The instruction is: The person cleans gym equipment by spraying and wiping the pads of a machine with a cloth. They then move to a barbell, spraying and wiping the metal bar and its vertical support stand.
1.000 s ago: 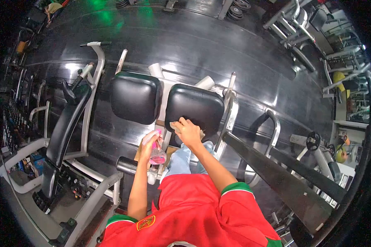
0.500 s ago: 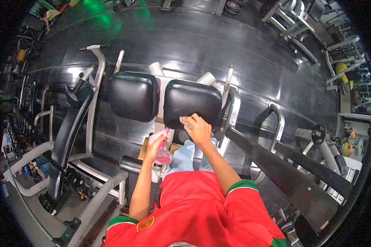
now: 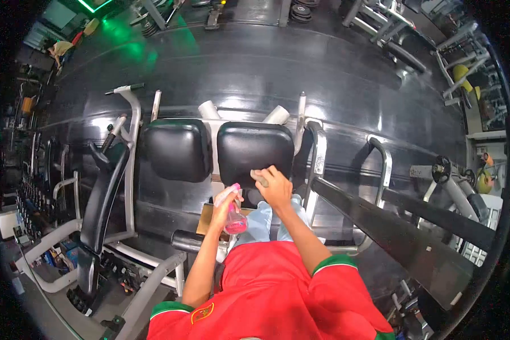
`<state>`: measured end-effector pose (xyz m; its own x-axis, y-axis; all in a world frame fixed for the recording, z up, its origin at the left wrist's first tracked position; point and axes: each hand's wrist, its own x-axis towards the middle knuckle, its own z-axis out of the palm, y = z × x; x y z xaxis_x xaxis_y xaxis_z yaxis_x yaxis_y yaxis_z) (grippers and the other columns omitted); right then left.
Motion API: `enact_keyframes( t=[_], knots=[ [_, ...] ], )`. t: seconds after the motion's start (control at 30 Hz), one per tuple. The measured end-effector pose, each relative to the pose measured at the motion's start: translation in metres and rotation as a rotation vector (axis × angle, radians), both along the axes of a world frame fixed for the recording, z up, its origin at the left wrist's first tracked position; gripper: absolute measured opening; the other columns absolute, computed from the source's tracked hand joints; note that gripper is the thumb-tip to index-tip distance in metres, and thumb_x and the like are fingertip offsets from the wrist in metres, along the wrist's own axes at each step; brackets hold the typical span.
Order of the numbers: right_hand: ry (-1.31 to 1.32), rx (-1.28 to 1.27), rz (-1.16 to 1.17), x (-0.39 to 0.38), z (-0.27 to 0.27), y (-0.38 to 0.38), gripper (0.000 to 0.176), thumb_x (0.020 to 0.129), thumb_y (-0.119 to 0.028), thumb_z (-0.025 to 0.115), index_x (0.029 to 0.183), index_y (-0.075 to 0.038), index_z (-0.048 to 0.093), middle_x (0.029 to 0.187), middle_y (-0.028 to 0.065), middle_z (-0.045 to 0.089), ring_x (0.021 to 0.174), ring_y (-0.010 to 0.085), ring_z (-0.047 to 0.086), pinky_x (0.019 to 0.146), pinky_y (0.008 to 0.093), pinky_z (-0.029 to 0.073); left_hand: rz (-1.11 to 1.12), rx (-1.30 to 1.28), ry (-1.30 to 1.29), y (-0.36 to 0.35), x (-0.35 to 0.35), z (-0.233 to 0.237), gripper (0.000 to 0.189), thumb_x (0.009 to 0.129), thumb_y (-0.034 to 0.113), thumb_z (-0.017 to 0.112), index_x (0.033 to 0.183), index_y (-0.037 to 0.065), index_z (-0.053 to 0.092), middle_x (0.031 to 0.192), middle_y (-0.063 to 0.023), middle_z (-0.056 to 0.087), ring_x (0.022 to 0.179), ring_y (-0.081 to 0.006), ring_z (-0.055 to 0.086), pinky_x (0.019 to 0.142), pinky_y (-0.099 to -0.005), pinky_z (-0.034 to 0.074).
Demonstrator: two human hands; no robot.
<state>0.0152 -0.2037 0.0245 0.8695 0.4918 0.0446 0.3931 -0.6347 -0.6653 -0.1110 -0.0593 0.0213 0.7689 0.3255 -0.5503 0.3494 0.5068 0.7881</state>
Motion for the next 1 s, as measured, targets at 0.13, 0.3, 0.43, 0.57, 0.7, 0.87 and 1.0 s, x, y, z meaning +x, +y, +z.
enact_keyframes(
  t=[0.13,0.3,0.43,0.57,0.7,0.87,1.0],
  knots=[
    [0.032,-0.074,0.066,-0.003,-0.003,-0.023,0.024,0.071,-0.016,0.077,0.095,-0.017,0.073,0.091,0.0013,0.062,0.081,0.0263,0.067,0.067,0.0401,0.052,0.023,0.010,0.010,0.000,0.014,-0.005,0.025,0.094,0.024,0.063,0.108,0.003,0.066,0.082,-0.0053,0.065,0.056,-0.0116,0.055,0.055,-0.0254,0.046],
    [-0.018,0.032,-0.172,0.031,0.016,-0.021,0.020,0.074,-0.020,0.074,0.093,-0.017,0.071,0.092,0.0027,0.062,0.079,0.0298,0.067,0.067,0.0418,0.052,-0.013,0.019,0.024,0.000,0.017,-0.016,0.027,0.095,0.024,0.062,0.112,0.004,0.066,0.083,-0.0049,0.065,0.056,-0.0113,0.055,0.055,-0.0250,0.044],
    [0.000,0.063,-0.238,0.038,0.019,-0.012,0.021,0.076,-0.019,0.073,0.097,-0.016,0.070,0.093,0.0049,0.061,0.081,0.0332,0.066,0.069,0.0440,0.051,-0.022,0.028,0.043,-0.008,0.012,-0.017,0.027,0.095,0.024,0.062,0.112,0.003,0.067,0.083,-0.0053,0.065,0.056,-0.0112,0.055,0.054,-0.0247,0.043],
    [0.048,0.039,-0.174,0.010,0.002,-0.029,0.022,0.076,-0.018,0.074,0.098,-0.017,0.068,0.093,0.0045,0.060,0.082,0.0325,0.066,0.068,0.0438,0.051,0.000,0.029,0.055,-0.017,0.008,-0.013,0.026,0.095,0.025,0.062,0.109,0.003,0.067,0.083,-0.0055,0.065,0.056,-0.0111,0.055,0.054,-0.0248,0.043],
    [0.075,0.020,-0.140,0.003,-0.014,-0.053,0.024,0.075,-0.018,0.075,0.098,-0.017,0.067,0.095,0.0043,0.060,0.083,0.0331,0.066,0.067,0.0443,0.051,-0.002,0.050,0.067,-0.024,0.008,-0.009,0.025,0.094,0.025,0.062,0.105,0.003,0.067,0.084,-0.0057,0.065,0.056,-0.0117,0.055,0.056,-0.0254,0.043],
    [0.043,0.035,-0.329,0.050,0.002,-0.057,0.020,0.081,-0.024,0.070,0.099,-0.015,0.066,0.096,0.0086,0.062,0.084,0.0377,0.066,0.070,0.0468,0.051,-0.027,0.111,0.082,-0.030,0.009,0.000,0.028,0.094,0.028,0.062,0.107,0.003,0.066,0.087,-0.0052,0.065,0.057,-0.0125,0.055,0.058,-0.0266,0.044],
    [0.091,0.082,-0.349,0.068,0.004,-0.055,0.019,0.084,-0.024,0.068,0.098,-0.012,0.065,0.097,0.0092,0.066,0.085,0.0372,0.066,0.071,0.0450,0.051,0.085,0.177,0.107,-0.044,0.013,-0.003,0.036,0.092,0.029,0.063,0.116,0.003,0.065,0.095,-0.0053,0.064,0.058,-0.0134,0.056,0.061,-0.0273,0.044]
  ],
)
